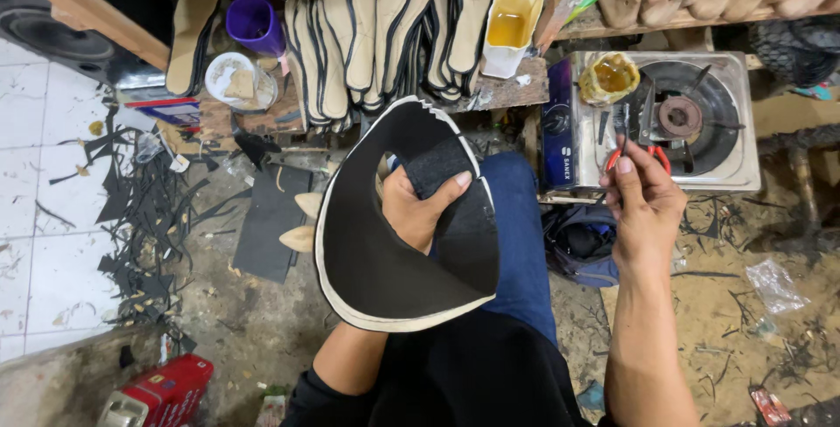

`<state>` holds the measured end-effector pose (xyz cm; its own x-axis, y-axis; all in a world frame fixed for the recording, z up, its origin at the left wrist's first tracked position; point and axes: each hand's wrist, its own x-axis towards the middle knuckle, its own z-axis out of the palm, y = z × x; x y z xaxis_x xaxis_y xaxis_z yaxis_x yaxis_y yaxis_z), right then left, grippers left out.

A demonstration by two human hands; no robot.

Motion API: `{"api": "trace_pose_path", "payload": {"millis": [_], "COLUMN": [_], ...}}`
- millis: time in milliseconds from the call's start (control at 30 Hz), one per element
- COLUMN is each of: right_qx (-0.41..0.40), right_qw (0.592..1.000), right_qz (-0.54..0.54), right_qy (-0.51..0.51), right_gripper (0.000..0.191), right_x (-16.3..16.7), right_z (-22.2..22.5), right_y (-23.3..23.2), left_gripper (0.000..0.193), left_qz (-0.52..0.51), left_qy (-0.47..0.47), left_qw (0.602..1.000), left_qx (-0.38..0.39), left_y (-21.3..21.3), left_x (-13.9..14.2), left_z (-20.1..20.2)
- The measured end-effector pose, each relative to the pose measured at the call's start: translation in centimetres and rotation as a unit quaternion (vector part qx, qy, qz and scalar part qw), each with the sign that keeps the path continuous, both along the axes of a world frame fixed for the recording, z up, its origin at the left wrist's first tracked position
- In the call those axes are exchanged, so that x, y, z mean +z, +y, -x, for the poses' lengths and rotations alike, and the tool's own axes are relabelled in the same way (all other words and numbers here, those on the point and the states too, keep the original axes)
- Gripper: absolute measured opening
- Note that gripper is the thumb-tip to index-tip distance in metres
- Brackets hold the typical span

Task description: The person trims the edges of black shoe components using a small knife. They hold each component, scrape along the perimeter to remove excess material, and place the finished pieces on a wooden shelf. The person repeats this process for multiple components.

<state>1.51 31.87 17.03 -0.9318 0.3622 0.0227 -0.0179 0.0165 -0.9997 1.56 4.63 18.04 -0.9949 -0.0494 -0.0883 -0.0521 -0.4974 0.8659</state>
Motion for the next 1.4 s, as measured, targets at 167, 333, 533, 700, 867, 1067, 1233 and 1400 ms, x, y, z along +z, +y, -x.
{"api": "trace_pose_path", "payload": {"millis": [167, 333, 533, 700, 867, 1067, 1233, 1400], "right_qx": [-0.011, -0.059, -0.023, 0.03, 0.054, 0.013, -0.052, -0.07], "right_qw": [1.0, 0.998, 0.995, 0.991, 0.992, 0.988, 0.985, 0.925], "right_qz": [0.017, 0.011, -0.096, -0.127, -0.116, -0.139, -0.153, -0.372], "right_qy": [0.004, -0.003, 0.03, 0.022, 0.021, 0.06, 0.057, 0.046], "right_gripper": [0.03, 0.028, 0.029, 0.023, 0.022, 0.02, 0.024, 0.025], "right_x": [-0.8, -1.8, -0.4, 1.3, 1.9, -1.0, -2.6, -2.7], "right_z": [1.4, 3.8, 8.2, 12.9, 14.4, 14.4, 13.5, 11.9], "right_y": [1.3, 3.2, 3.6, 0.3, -1.2, 2.7, 9.0, 10.7], "left_gripper": [0.023, 0.022, 0.02, 0.018, 0.02, 0.018, 0.023, 0.024], "left_qz": [0.077, 0.039, 0.03, 0.028, 0.047, 0.017, 0.028, 0.009], "left_qy": [0.009, -0.018, -0.022, -0.004, 0.006, -0.005, 0.009, 0.017], "left_qw": [0.997, 0.998, 0.995, 0.997, 0.996, 0.997, 0.997, 0.998], "left_qx": [-0.008, 0.05, 0.091, 0.071, 0.076, 0.073, 0.066, 0.064], "left_y": [-0.9, -1.9, -2.5, -3.9, -5.3, -5.0, -4.7, -3.8], "left_x": [-1.5, -3.6, -5.8, -7.3, -8.7, -9.3, -8.9, -9.3], "left_z": [0.6, 0.7, 1.0, 1.9, 2.3, 2.7, 3.0, 3.6]}}
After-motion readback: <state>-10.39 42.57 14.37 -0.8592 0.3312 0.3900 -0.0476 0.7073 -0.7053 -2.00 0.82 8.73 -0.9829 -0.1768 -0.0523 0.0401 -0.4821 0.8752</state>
